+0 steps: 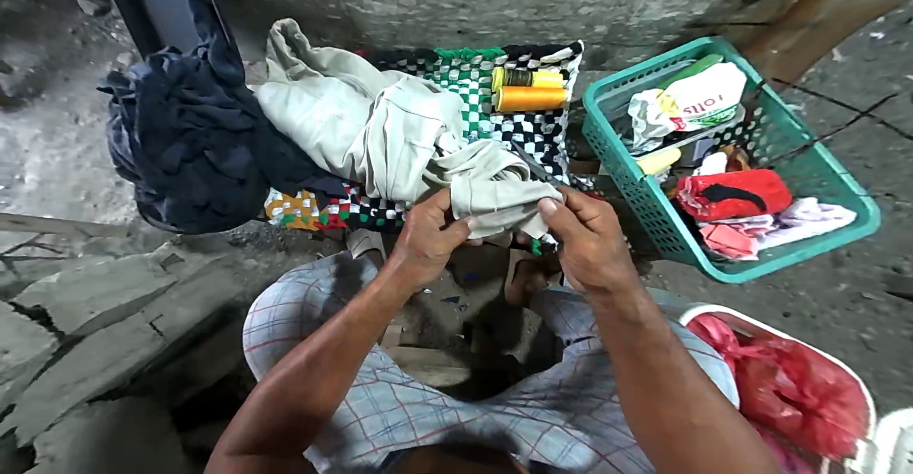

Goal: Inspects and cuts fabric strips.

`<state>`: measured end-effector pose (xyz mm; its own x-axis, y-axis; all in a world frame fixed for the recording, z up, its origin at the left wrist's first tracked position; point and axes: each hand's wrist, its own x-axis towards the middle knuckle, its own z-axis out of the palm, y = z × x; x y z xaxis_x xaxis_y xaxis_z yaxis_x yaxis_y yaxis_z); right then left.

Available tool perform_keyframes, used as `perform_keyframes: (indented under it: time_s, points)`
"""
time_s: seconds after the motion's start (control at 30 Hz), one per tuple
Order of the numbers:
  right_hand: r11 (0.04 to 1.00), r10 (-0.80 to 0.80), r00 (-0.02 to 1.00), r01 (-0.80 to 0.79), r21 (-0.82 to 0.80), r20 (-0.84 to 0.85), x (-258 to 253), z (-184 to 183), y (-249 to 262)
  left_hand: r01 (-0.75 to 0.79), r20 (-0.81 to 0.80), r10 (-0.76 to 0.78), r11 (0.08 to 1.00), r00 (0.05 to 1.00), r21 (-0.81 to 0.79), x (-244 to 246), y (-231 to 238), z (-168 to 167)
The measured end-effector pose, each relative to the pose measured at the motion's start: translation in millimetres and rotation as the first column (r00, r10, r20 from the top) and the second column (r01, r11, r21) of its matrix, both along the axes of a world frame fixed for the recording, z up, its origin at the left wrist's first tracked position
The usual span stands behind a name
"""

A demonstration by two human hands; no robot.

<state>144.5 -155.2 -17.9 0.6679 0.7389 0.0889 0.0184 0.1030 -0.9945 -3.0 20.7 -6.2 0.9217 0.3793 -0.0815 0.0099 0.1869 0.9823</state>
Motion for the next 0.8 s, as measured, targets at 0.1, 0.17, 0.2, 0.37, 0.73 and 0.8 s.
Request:
perform_keyframes:
  time_s: [0.1,0.17,0.2,0.37,0.73,0.8]
  points:
    - [0.999,-0.002,0.995,0.008,0.051,-0.103,5,-1,-1,0.098,0.092,-0.077,0.962,0.993,-0.256,0,3,7]
    - [0.99,0.044,0.976,-0.014,0.141,-0.213,5,0,-2,0.106,0.127,-0.067,0.937,0.99,-0.333,-1,4,8]
    - [0.981,0.075,0.963,-0.024,0.194,-0.259,5,1,-2,0.107,0.131,-0.065,0.933,0.989,-0.343,-1,4,8]
    - [0.962,0.152,0.959,-0.089,0.257,-0.238,5,2,-4,0.091,0.098,-0.062,0.943,0.993,-0.32,-1,0,2]
    - [0.908,0.253,0.789,0.007,-0.419,0.56,11,4,-14,-0.108,0.211,0.131,0.987,0.969,-0.115,-6,17,17]
    - [0.991,0.046,0.829,0.035,-0.133,0.558,12,8,-14,0.14,0.156,-0.129,0.988,0.979,-0.06,-13,19,22]
